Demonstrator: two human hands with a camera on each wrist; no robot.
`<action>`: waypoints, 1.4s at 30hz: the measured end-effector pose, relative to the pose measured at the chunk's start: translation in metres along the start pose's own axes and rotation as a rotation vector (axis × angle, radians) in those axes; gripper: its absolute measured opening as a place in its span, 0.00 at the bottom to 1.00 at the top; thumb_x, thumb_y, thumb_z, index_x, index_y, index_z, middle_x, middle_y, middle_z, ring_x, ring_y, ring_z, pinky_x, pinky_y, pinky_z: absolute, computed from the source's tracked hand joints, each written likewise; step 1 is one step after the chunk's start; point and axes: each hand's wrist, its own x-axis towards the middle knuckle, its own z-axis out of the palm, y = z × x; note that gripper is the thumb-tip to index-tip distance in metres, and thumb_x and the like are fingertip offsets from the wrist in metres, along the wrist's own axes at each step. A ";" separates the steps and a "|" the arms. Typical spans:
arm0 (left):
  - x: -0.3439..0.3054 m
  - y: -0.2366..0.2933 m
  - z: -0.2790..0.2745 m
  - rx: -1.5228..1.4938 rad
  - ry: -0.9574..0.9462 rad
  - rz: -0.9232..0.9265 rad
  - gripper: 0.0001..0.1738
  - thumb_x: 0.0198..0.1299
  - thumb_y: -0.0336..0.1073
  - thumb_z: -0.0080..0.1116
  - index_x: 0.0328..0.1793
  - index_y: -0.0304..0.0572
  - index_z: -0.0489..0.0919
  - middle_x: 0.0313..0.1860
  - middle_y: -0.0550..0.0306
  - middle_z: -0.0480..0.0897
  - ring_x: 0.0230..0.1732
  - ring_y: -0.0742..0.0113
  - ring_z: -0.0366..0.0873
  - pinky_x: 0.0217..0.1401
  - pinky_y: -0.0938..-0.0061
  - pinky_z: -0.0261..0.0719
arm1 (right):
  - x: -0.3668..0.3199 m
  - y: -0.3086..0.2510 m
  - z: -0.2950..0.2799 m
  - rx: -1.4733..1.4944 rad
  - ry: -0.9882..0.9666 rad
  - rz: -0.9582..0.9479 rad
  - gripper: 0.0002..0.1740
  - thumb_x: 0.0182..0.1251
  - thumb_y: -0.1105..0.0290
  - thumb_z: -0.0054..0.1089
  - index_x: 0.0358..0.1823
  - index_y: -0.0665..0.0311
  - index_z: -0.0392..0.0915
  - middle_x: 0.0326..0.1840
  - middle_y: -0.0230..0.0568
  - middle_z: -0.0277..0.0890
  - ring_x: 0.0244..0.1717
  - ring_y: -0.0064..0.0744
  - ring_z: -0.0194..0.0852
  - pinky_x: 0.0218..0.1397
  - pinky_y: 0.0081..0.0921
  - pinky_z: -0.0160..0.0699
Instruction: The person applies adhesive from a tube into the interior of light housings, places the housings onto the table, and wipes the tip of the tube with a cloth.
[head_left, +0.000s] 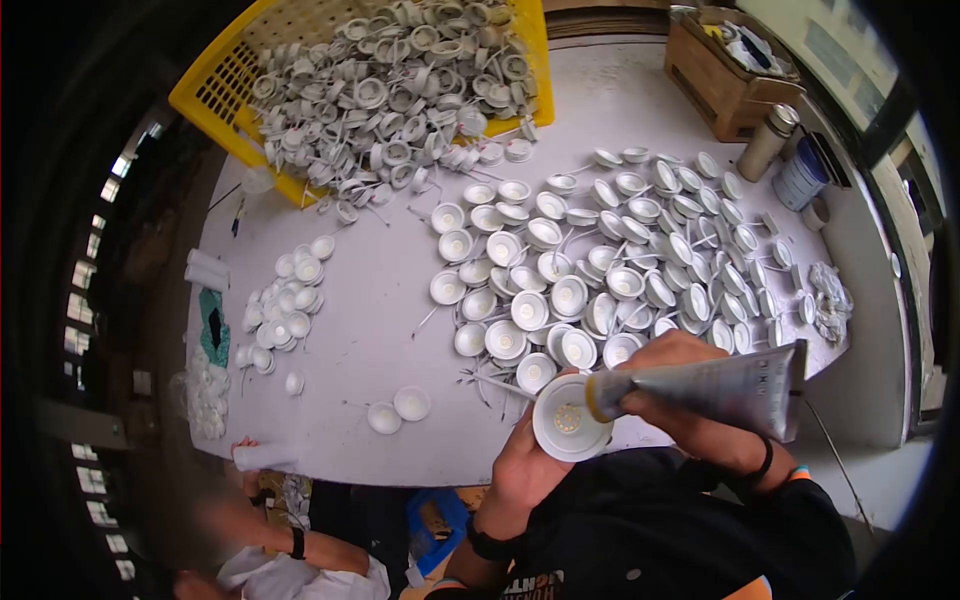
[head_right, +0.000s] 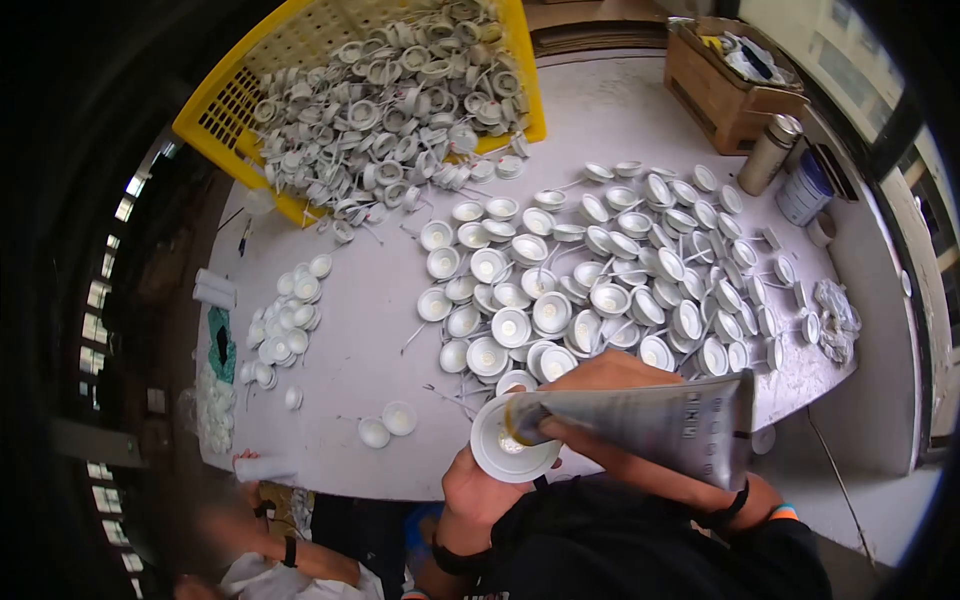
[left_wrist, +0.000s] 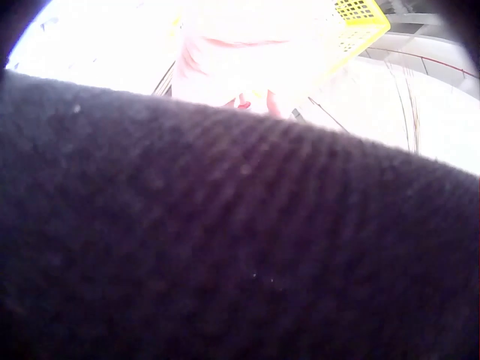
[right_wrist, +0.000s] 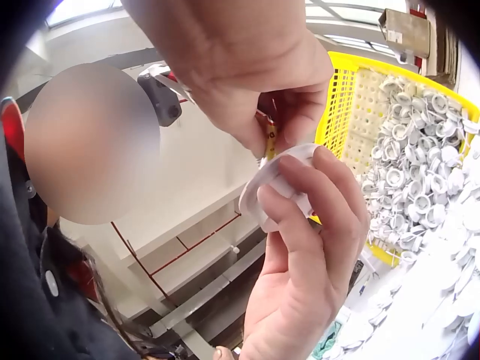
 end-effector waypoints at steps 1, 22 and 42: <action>-0.003 0.003 -0.011 -0.120 -0.133 0.027 0.32 0.58 0.47 0.36 0.65 0.39 0.46 0.62 0.53 0.55 0.61 0.61 0.56 0.58 0.61 0.58 | -0.006 0.009 0.001 -0.010 0.056 -0.014 0.09 0.48 0.69 0.59 0.31 0.65 0.73 0.29 0.38 0.69 0.28 0.30 0.68 0.31 0.24 0.67; -0.074 0.023 -0.269 0.036 1.281 0.380 0.28 0.54 0.55 0.44 0.53 0.41 0.62 0.49 0.54 0.66 0.46 0.62 0.63 0.54 0.66 0.62 | -0.034 0.034 0.014 0.421 0.259 0.445 0.15 0.48 0.69 0.59 0.34 0.68 0.66 0.27 0.37 0.66 0.19 0.21 0.67 0.18 0.14 0.66; 0.095 0.071 -0.216 0.499 0.958 0.236 0.16 0.50 0.42 0.52 0.40 0.38 0.72 0.26 0.60 0.71 0.21 0.75 0.66 0.20 0.81 0.66 | -0.001 0.054 0.010 0.501 0.282 0.533 0.14 0.48 0.68 0.58 0.32 0.69 0.67 0.27 0.38 0.65 0.20 0.21 0.66 0.19 0.14 0.67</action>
